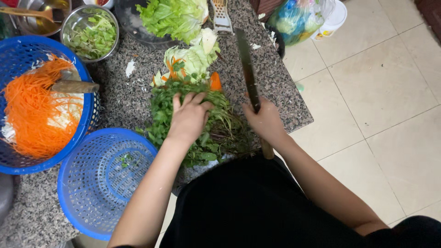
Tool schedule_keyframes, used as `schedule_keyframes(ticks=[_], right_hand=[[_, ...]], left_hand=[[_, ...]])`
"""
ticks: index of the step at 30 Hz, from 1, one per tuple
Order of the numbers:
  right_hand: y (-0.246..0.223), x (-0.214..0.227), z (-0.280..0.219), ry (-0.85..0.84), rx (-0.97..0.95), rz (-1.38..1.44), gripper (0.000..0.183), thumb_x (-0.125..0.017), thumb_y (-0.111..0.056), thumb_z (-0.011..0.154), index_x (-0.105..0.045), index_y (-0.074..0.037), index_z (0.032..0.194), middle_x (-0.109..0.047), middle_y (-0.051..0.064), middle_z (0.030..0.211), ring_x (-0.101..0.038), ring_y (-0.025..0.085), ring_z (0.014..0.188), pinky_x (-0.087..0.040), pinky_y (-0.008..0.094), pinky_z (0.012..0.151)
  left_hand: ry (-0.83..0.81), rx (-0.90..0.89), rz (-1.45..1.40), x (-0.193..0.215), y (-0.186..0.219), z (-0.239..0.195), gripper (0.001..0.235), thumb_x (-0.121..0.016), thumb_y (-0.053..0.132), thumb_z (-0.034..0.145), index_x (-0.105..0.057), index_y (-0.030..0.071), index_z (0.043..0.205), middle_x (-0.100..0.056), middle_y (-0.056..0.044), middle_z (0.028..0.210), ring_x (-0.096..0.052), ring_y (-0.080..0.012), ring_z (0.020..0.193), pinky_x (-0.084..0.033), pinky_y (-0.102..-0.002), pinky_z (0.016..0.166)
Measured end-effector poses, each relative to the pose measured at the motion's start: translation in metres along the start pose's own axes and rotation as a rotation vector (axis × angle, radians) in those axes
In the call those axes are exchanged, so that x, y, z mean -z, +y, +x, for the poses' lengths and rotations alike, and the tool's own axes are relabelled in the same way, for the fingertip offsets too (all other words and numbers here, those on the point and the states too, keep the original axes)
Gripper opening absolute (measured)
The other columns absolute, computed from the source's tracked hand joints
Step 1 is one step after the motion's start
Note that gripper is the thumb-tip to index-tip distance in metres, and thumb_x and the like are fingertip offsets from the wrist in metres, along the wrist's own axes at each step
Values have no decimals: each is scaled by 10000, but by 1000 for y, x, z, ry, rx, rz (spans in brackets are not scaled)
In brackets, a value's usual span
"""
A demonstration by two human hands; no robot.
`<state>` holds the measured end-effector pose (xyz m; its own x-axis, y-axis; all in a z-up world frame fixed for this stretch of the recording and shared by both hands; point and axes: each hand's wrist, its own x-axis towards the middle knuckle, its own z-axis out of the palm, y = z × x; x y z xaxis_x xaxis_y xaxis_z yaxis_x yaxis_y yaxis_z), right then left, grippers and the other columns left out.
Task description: The person picks leaves and sprigs from bunches of herbs by hand, placing them into a blue basket, and chops a portion of the herbs using a large cleaver on a kitchen counter.
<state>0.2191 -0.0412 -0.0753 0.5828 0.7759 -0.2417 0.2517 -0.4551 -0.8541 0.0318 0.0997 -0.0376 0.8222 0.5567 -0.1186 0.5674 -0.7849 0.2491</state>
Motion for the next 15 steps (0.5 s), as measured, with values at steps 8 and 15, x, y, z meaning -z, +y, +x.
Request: schedule_keyframes(ticks=[8, 15], right_hand=[[0, -39, 17, -95, -13, 62, 206, -762, -171, 842, -712, -19, 974, -712, 65, 676, -673, 173, 480, -537, 327, 475], [-13, -49, 29, -153, -29, 40, 309, -677, -72, 849, -662, -47, 1156, -754, 79, 845, -687, 172, 493, -555, 331, 466]], left_hand=[[174, -15, -159, -8, -15, -45, 168, -675, 109, 880, -756, 139, 1024, -567, -98, 1475, -481, -313, 1398, -342, -532, 1150], [158, 23, -197, -5, -12, -56, 208, -664, 74, 864, -762, 136, 1037, -554, -107, 1473, -470, -323, 1390, -326, -559, 1138]])
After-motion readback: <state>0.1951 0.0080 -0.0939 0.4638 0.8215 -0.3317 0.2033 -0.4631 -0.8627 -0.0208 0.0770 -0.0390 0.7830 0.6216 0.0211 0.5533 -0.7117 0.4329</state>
